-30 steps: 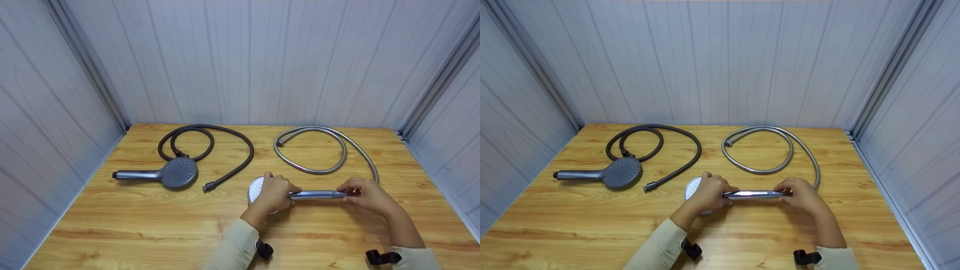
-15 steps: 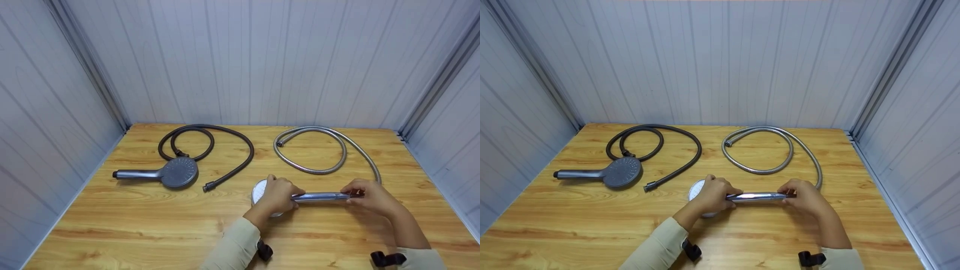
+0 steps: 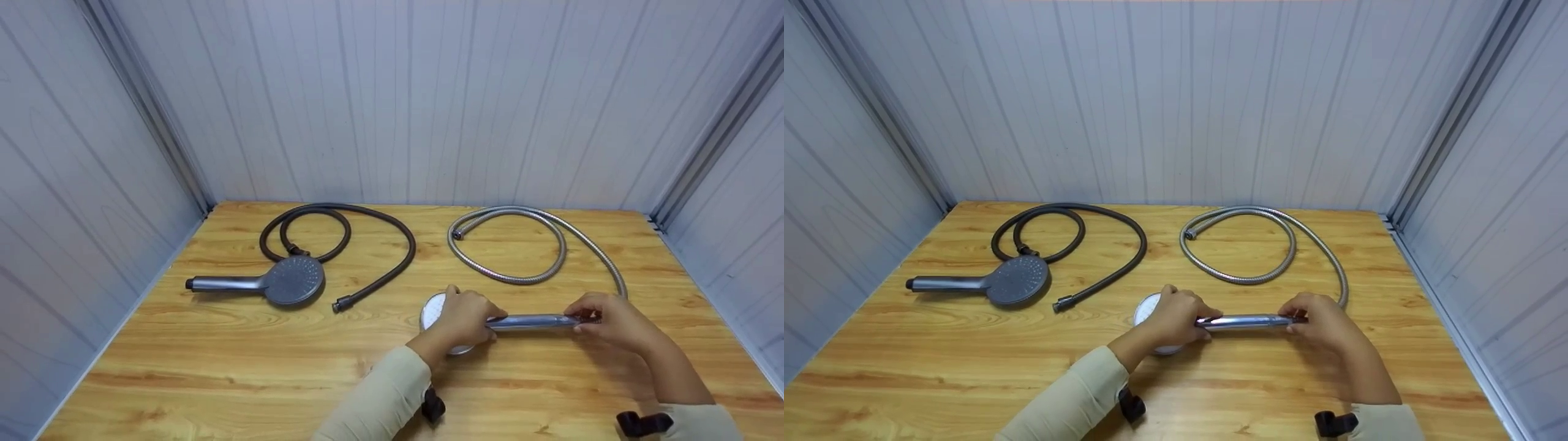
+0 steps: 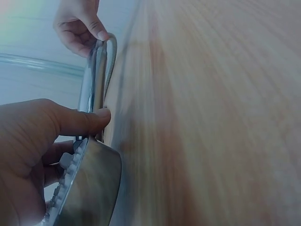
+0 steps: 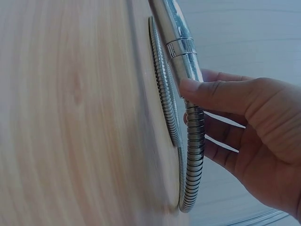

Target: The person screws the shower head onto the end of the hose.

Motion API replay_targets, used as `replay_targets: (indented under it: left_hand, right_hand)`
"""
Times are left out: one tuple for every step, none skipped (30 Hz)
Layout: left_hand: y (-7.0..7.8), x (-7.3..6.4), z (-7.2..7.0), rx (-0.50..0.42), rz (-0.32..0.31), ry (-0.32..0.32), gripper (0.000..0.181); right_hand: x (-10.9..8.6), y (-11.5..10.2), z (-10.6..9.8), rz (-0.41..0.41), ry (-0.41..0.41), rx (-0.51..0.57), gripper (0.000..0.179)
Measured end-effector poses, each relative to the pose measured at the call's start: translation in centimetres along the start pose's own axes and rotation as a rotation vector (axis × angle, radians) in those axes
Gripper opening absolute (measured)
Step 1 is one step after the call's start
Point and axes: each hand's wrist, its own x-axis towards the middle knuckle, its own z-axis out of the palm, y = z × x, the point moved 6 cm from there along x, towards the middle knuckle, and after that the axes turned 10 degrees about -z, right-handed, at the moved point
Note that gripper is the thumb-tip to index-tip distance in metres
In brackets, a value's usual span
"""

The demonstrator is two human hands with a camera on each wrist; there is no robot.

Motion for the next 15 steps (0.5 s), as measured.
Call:
replay_targets:
  left_hand:
    - [0.1, 0.1, 0.0, 0.006, 0.001, -0.002, 0.043]
    - [0.2, 0.2, -0.1, 0.016, 0.001, -0.003, 0.043]
    - [0.3, 0.3, -0.1, 0.023, 0.001, -0.006, 0.043]
    - [0.4, 0.4, -0.2, 0.029, 0.003, -0.006, 0.043]
    - [0.5, 0.5, -0.2, 0.031, 0.004, -0.008, 0.042]
    - [0.5, 0.6, -0.2, 0.035, 0.005, -0.009, 0.042]
    - [0.6, 0.7, -0.2, 0.036, 0.005, -0.012, 0.042]
    - [0.7, 0.8, -0.2, 0.036, 0.004, -0.016, 0.042]
    - [0.7, 0.9, -0.2, 0.034, 0.004, -0.02, 0.042]
    - [0.8, 1.1, -0.1, 0.034, 0.005, -0.025, 0.042]
    - [0.8, 1.2, -0.1, 0.032, 0.004, -0.033, 0.043]
    - [0.9, 1.4, 0.0, 0.03, 0.003, -0.04, 0.044]
    - [1.0, 1.5, 0.0, 0.028, 0.002, -0.045, 0.044]
    - [1.1, 1.6, 0.0, 0.03, 0.003, -0.049, 0.045]
    - [1.2, 1.8, 0.1, 0.033, 0.005, -0.052, 0.045]
  right_hand:
    - [0.0, 0.0, -0.1, -0.001, 0.003, -0.005, 0.023]
    - [-0.1, 0.0, -0.2, -0.004, 0.002, -0.012, 0.022]
    - [-0.1, -0.1, -0.3, -0.007, 0.003, -0.017, 0.022]
    - [-0.1, -0.1, -0.4, -0.009, 0.006, -0.021, 0.023]
    - [-0.1, -0.1, -0.6, -0.008, 0.009, -0.028, 0.023]
    - [-0.2, -0.1, -0.7, -0.013, 0.01, -0.034, 0.023]
    - [-0.2, -0.2, -0.8, -0.021, 0.012, -0.044, 0.023]
    - [-0.2, -0.2, -0.8, -0.026, 0.015, -0.056, 0.024]
    - [-0.3, -0.2, -0.9, -0.026, 0.02, -0.066, 0.024]
    - [-0.4, -0.2, -1.0, -0.03, 0.024, -0.075, 0.024]
    - [-0.4, -0.1, -1.1, -0.03, 0.028, -0.084, 0.025]
    - [-0.5, 0.0, -1.1, -0.027, 0.031, -0.09, 0.025]
    - [-0.6, 0.0, -1.2, -0.024, 0.034, -0.092, 0.025]
    - [-0.6, 0.1, -1.2, -0.015, 0.037, -0.094, 0.026]
    - [-0.7, 0.2, -1.3, -0.007, 0.036, -0.093, 0.026]
